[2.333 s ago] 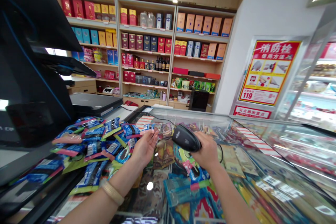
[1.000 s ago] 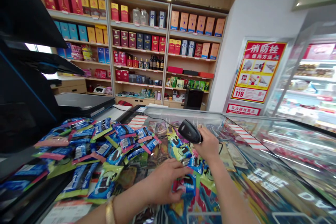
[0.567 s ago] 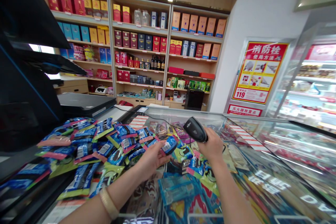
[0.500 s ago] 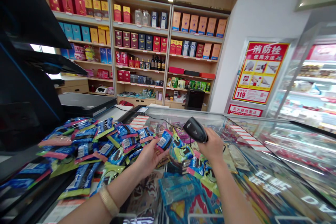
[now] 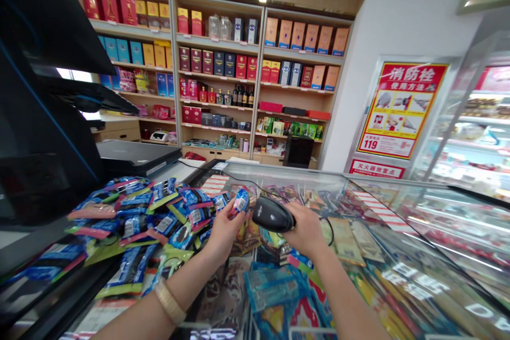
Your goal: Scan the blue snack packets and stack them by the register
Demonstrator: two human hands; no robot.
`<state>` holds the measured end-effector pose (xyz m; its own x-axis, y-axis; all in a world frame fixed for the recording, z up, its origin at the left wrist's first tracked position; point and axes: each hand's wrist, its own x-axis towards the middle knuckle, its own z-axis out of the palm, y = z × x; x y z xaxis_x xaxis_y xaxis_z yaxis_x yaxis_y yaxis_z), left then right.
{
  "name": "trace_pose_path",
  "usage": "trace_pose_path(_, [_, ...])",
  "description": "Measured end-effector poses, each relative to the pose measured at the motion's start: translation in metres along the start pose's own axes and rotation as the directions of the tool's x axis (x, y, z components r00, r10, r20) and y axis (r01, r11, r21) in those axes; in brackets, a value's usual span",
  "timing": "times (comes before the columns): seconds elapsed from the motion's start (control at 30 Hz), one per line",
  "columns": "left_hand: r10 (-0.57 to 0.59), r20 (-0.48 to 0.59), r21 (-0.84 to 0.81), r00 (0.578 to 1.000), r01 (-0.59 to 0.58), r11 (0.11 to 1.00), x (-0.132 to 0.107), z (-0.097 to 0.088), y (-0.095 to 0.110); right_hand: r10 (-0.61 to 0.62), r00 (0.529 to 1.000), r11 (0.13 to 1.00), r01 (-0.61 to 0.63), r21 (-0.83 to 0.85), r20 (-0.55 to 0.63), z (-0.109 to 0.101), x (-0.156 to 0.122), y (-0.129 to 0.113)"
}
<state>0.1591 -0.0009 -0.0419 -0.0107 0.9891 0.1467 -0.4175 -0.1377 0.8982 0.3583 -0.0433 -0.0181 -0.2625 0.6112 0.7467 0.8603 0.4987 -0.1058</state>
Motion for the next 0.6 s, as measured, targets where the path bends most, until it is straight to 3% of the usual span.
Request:
trace_pose_path(0.33, [0.000, -0.008, -0.039, 1.000, 0.000, 0.999, 0.000, 0.001, 0.000, 0.036, 0.999, 0.999, -0.036, 0.005, -0.003, 0.000, 0.000, 0.000])
trace_pose_path(0.47, [-0.104, -0.112, -0.269, 0.988, 0.071, 0.961, -0.001, 0.002, 0.018, 0.045, 0.998, 0.999, -0.046, -0.021, -0.045, -0.001, -0.001, 0.008])
trace_pose_path(0.6, [-0.271, -0.199, -0.503, 0.942, 0.140, 0.853, 0.008, -0.002, 0.036, 0.076, 0.992, 0.995, -0.081, -0.051, -0.098, -0.003, -0.005, 0.019])
